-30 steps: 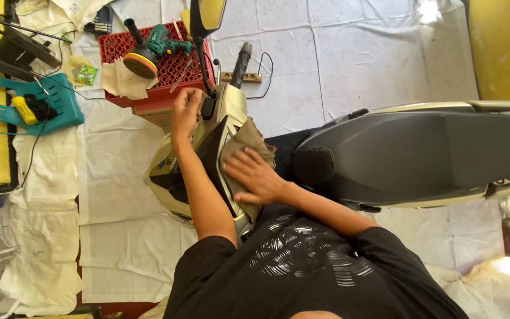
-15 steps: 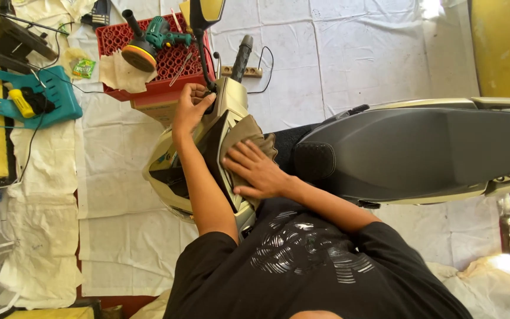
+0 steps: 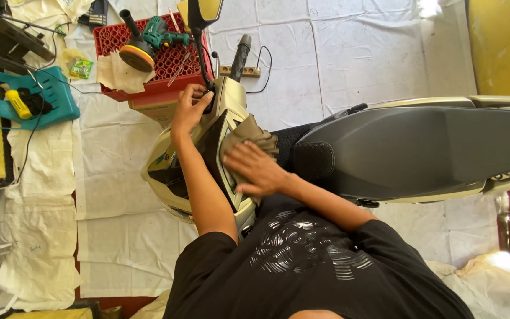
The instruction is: The person cleans a motorcycle's front dashboard and panel with a cloth, wiping the surfaces while holding the scooter steady with the other hand. The person also presses a button on the scooter with a free hand.
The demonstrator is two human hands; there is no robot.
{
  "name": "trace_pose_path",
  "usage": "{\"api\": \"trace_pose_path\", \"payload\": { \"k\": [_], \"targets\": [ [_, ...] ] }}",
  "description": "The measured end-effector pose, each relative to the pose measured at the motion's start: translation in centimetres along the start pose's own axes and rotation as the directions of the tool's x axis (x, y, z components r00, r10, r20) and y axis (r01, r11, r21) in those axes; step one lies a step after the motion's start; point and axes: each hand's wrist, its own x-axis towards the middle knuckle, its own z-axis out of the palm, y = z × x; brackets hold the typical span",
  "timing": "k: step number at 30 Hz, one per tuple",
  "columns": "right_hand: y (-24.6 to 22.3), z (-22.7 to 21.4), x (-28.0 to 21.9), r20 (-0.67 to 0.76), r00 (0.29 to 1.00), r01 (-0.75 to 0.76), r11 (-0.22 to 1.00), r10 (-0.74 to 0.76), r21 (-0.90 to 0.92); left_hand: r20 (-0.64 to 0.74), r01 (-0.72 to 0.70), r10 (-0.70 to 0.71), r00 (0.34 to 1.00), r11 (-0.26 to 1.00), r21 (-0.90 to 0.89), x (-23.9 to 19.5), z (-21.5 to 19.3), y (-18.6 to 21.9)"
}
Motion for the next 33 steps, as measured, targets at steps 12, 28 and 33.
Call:
{"api": "trace_pose_path", "payload": {
  "k": [12,28,33],
  "targets": [
    [-1.7,-1.5,0.4,-0.107,0.979,-0.164,0.981,0.175,0.109,0.003,-0.080,0.081,0.997,0.996,-0.049,-0.3,0.0,1.0],
    [-2.6,-1.9,-0.9,-0.073,0.993,0.096,0.995,-0.097,-0.011,-0.021,0.155,-0.160,0.987,0.979,-0.135,0.3,-0.4,0.4],
    [-3.3,-2.6,-0.6,-0.129,0.991,-0.038,0.999,0.035,-0.023,-0.099,0.165,-0.183,0.978,0.972,-0.168,0.0,-1.0,0.6]
  ]
}}
